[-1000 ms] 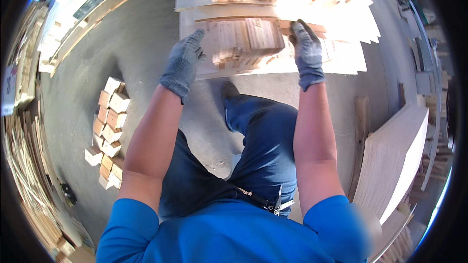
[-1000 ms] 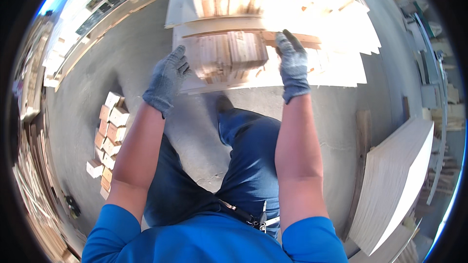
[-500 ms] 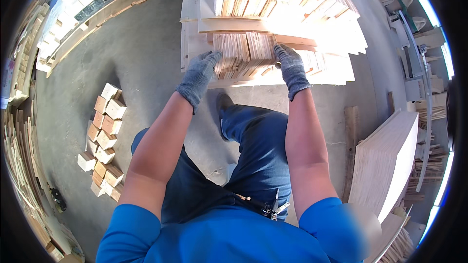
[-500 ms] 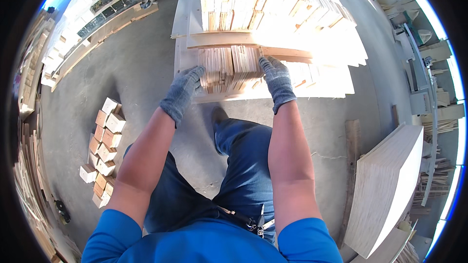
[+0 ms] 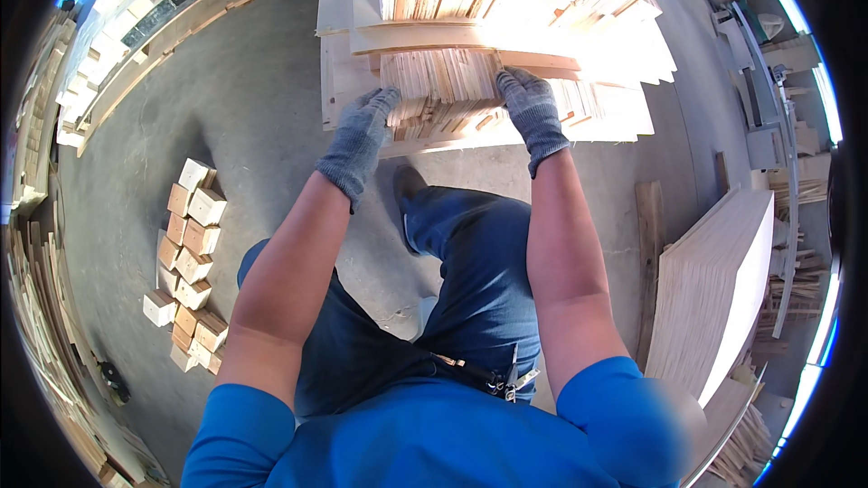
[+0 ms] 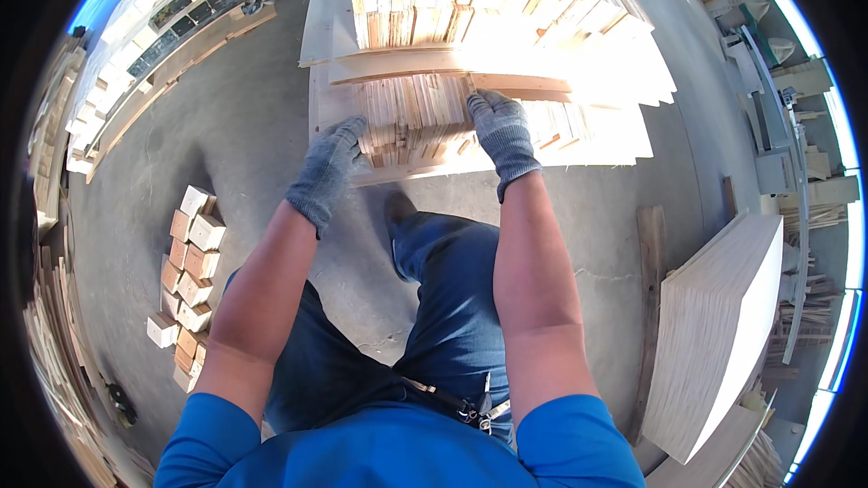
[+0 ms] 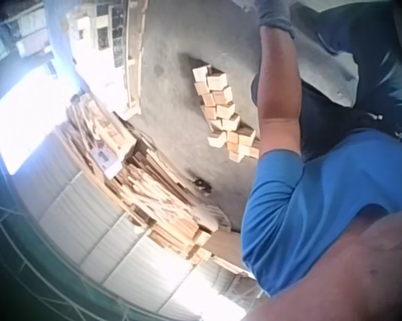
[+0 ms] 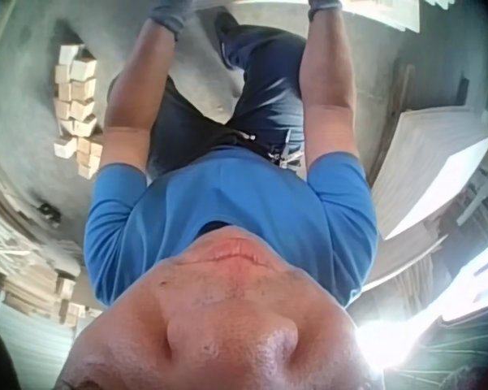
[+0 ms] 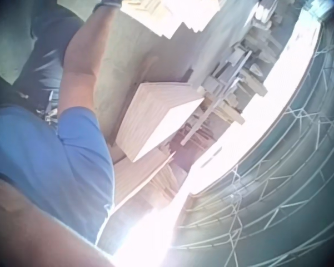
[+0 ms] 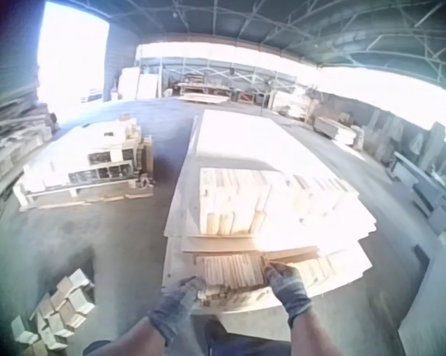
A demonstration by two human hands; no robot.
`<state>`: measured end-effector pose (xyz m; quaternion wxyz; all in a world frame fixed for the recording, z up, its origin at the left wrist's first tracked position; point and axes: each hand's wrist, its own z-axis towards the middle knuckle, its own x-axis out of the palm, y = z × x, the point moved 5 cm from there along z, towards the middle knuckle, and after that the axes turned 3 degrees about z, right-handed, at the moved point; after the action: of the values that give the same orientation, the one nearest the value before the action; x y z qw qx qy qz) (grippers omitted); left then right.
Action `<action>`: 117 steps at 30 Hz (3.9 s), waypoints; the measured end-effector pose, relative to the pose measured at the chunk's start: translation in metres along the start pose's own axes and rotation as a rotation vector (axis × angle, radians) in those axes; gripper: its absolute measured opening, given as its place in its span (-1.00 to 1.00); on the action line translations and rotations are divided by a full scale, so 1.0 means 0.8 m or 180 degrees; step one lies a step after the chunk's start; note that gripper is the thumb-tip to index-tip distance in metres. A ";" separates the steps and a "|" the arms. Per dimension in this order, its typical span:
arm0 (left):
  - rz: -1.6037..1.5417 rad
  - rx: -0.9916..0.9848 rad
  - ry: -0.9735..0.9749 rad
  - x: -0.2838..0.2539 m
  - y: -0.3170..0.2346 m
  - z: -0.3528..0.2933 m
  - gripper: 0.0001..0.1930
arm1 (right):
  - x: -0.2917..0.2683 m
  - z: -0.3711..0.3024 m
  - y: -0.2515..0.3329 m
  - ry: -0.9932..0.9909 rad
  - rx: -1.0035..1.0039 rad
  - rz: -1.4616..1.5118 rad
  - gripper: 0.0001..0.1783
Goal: The person repeatedly picks up small wooden blocks from a floor pile and places them onto a stack of larger wooden planks. The person wears gloves and uses both hands to handle the blocks, moving them one at a time from the floor to the stack.
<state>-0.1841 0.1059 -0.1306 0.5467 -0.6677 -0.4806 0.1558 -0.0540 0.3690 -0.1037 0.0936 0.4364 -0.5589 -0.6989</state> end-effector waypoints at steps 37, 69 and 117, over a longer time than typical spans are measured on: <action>0.2304 0.0967 -0.3027 -0.582 -0.065 -0.188 -0.04 | 0.067 -0.075 0.201 -0.0703 -0.1344 0.0534 -0.59; 0.0743 0.0252 -0.4072 -0.833 0.177 -0.441 -0.09 | 0.421 -0.178 0.173 0.2002 -0.0650 -0.0166 -0.42; 0.2186 -0.3122 -0.4486 -0.862 0.391 -0.647 -0.05 | 0.425 -0.254 -0.065 0.2475 0.0875 -0.0995 -0.13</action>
<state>0.0059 -0.7358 -0.4414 -0.2921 -0.6813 -0.4900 0.4587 -0.0950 0.0350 -0.3190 0.1311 0.7547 -0.4972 -0.4075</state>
